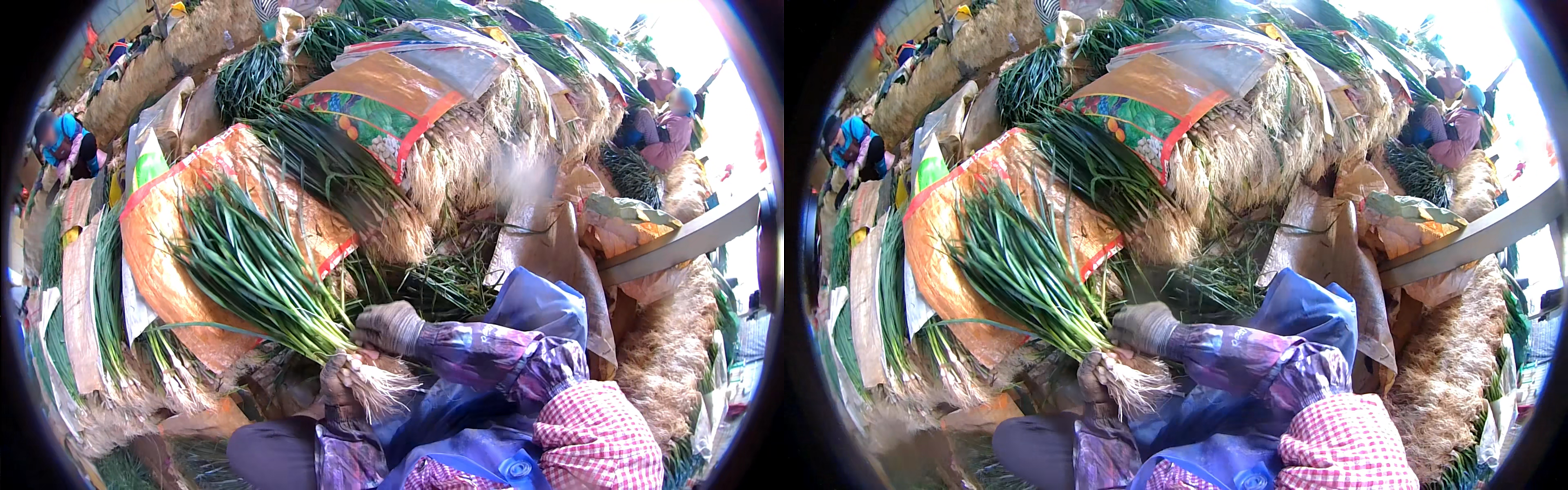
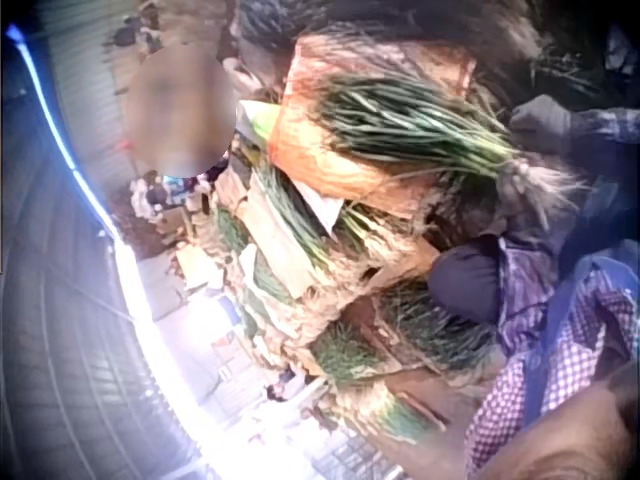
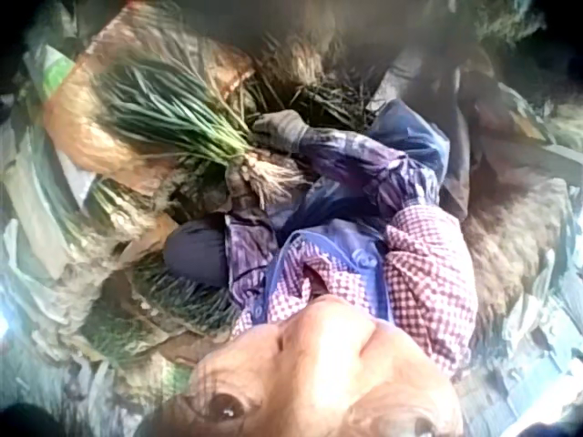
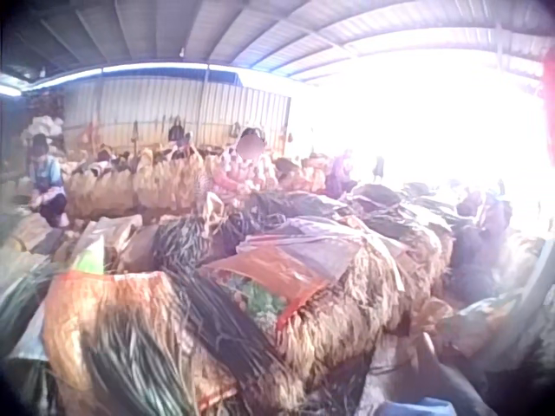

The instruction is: The person cleans bunches of green produce by hand, pulling off outer layers and dirt from the stalks and roots before placing the cleaned bunch aside.

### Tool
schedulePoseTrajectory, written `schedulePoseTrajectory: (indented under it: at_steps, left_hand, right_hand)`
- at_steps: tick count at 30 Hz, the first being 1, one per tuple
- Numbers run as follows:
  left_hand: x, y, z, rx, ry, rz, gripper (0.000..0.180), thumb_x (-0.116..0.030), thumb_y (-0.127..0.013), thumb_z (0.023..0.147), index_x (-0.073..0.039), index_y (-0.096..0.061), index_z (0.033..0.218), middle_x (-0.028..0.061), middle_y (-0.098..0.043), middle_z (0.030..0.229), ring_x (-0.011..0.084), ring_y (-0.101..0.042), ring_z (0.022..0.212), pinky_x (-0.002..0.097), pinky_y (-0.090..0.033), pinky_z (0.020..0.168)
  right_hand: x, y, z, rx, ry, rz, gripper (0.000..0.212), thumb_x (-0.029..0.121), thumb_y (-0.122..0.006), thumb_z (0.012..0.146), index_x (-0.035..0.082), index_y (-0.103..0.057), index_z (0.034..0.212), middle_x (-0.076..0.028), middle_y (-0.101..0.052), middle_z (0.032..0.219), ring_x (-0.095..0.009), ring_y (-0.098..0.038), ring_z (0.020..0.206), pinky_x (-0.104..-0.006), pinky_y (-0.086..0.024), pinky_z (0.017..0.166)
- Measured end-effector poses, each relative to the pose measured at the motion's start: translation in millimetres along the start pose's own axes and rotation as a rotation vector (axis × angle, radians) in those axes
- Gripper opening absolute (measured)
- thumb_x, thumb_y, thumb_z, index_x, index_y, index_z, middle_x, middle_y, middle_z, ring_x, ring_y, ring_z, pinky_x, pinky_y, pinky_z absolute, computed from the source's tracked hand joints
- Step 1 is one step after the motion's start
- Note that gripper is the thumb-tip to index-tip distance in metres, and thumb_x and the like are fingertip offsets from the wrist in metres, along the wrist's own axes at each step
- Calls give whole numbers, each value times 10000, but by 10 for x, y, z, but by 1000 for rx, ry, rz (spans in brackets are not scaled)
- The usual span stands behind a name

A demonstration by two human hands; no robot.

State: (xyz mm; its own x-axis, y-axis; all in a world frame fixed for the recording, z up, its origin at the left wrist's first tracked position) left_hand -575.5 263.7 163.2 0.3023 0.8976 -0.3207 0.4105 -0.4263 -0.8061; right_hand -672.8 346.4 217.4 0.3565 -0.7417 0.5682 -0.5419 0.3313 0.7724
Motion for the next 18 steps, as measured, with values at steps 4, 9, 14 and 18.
schedulePoseTrajectory:
  at_steps: [4,9,14,18]
  left_hand:
    - [-70,203,-77,-47,-92,226,179,-188,-570,812,-10,-574,805,-33,-440,514,60,-403,426,187,-360,442]
    - [-93,-331,-314,92,33,30,166,-186,-552,810,-24,-576,791,-22,-455,543,72,-419,459,193,-356,458]
    - [151,-337,-195,424,192,-264,375,-230,-604,772,10,-551,1055,170,-577,939,302,-544,990,451,-468,848]
    - [65,122,-171,465,104,-159,436,-249,-566,799,2,-486,1148,198,-570,960,297,-546,904,412,-478,751]
  right_hand:
    - [-259,-139,60,-20,-123,952,473,340,-577,876,59,-497,1248,-169,-556,1191,-272,-516,1124,-367,-430,934]
    - [42,-145,-17,-28,79,164,243,277,-613,827,95,-621,986,-75,-641,941,-272,-612,892,-393,-494,754]
    - [-1215,-47,-84,-328,-274,309,211,200,-631,830,65,-607,991,-112,-641,879,-230,-617,860,-324,-493,765]
    - [-128,-544,-20,246,-64,1158,432,167,-669,833,9,-511,1203,-64,-612,1038,-146,-554,958,-299,-460,847]
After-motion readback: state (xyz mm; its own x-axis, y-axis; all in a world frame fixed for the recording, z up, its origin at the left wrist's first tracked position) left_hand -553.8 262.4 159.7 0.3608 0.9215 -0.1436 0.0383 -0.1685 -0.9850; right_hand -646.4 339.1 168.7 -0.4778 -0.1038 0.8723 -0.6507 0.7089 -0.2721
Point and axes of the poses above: each hand's wrist, its own z-axis towards the middle knuckle, its own y-axis out of the back of the hand, x = y × z, the point moved 9 cm from there along z, towards the middle knuckle
